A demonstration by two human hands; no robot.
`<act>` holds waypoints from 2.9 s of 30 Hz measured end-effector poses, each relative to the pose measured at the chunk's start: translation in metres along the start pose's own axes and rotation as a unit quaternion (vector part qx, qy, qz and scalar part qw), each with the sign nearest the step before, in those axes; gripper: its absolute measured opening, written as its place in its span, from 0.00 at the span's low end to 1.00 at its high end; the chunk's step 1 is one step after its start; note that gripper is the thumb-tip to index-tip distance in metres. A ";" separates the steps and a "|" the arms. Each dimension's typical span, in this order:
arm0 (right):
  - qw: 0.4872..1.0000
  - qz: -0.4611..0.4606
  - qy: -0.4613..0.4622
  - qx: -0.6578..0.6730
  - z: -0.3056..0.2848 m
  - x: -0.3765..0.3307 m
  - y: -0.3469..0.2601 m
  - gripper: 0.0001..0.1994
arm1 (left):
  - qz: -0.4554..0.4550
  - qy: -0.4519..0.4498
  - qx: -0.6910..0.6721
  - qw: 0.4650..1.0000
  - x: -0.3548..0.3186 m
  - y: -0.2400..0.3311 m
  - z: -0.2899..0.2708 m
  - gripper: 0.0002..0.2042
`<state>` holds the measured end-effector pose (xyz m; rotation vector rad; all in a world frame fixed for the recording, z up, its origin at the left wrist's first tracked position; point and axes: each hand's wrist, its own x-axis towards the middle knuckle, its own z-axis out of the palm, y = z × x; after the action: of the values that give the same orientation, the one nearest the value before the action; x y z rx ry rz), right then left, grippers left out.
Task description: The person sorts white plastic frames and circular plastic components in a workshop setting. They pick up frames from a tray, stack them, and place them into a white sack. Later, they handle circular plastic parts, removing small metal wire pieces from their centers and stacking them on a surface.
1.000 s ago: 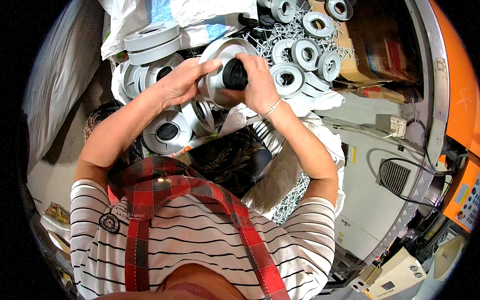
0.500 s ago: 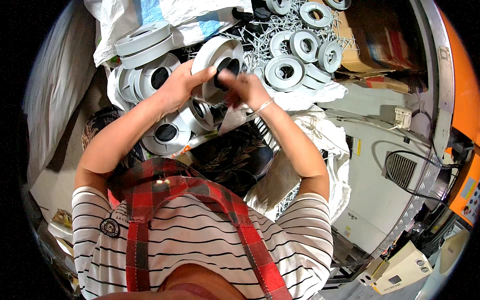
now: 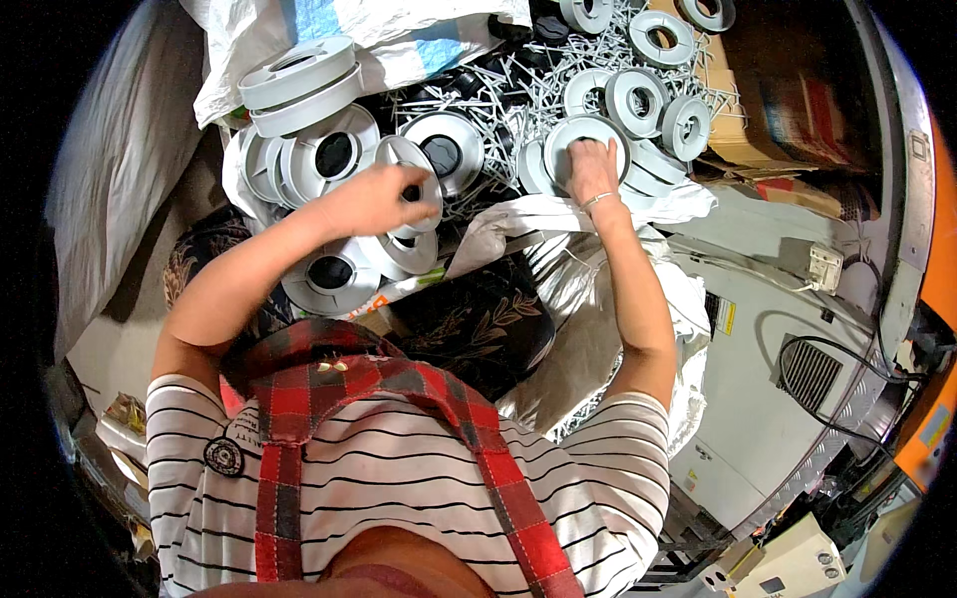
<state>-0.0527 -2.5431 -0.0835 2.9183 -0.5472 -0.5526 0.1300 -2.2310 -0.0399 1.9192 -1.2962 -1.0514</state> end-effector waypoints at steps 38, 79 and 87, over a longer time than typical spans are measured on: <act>0.971 0.163 0.073 0.156 0.010 0.095 -0.064 0.21 | -0.166 0.217 -0.569 0.776 0.016 0.011 -0.049 0.16; 0.946 0.170 -0.040 0.274 0.002 0.035 -0.039 0.38 | 0.127 -0.012 0.170 0.977 0.001 0.003 -0.018 0.31; 0.895 0.162 0.019 0.416 0.000 0.037 -0.040 0.26 | -0.012 0.078 -0.083 0.993 0.025 -0.005 -0.007 0.21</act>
<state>-0.0078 -2.5202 -0.1033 3.4320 -1.5648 -0.2410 0.1441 -2.2523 -0.0474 1.8540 -1.0685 -0.9685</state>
